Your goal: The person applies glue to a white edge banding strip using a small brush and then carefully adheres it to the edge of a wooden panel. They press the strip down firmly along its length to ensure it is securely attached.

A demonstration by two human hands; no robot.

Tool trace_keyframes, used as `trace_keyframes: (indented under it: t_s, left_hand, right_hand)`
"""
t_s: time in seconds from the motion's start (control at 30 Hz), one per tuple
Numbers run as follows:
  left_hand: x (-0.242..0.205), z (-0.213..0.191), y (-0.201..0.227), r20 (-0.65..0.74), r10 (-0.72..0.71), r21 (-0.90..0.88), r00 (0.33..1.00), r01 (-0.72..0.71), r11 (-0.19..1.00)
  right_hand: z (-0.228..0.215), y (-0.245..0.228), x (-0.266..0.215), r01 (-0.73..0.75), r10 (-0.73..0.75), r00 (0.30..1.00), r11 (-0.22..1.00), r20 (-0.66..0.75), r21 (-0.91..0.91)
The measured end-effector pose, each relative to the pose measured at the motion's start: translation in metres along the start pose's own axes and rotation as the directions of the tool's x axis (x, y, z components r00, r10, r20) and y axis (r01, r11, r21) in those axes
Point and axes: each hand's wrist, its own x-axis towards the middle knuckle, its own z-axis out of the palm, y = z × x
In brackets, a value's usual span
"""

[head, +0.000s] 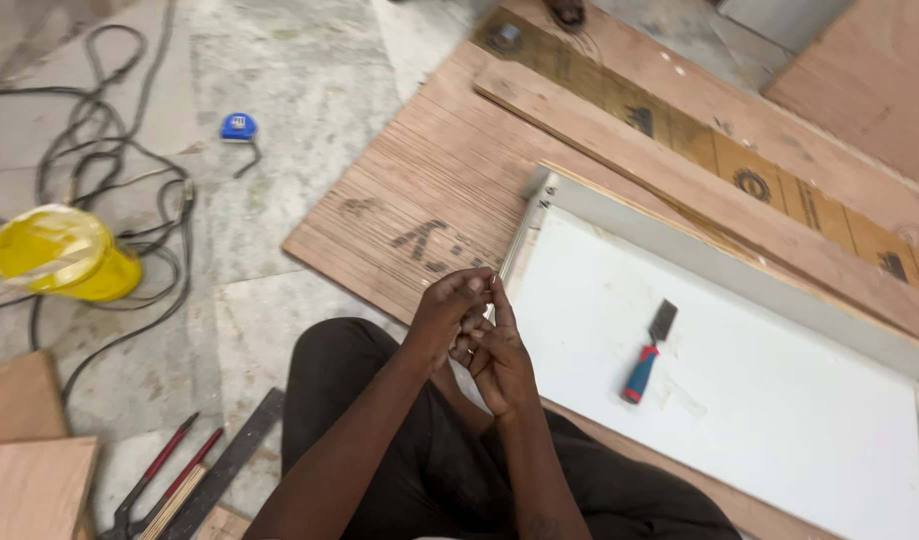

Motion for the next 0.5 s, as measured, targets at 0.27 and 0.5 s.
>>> trace_keyframes:
  t_s: [0.27,0.5]
  left_hand:
    - [-0.024,-0.015,0.03,-0.077,-0.028,0.047,0.997,0.032,0.998]
    - [-0.026,-0.034,0.029,-0.201,-0.088,0.021,0.976,0.094,0.995]
  right_hand:
    - [0.055,0.016,-0.01,-0.111,0.136,0.987,0.96,0.082,-0.259]
    - [0.047,0.03,-0.016,-0.081,0.168,0.978,0.847,0.12,-0.525]
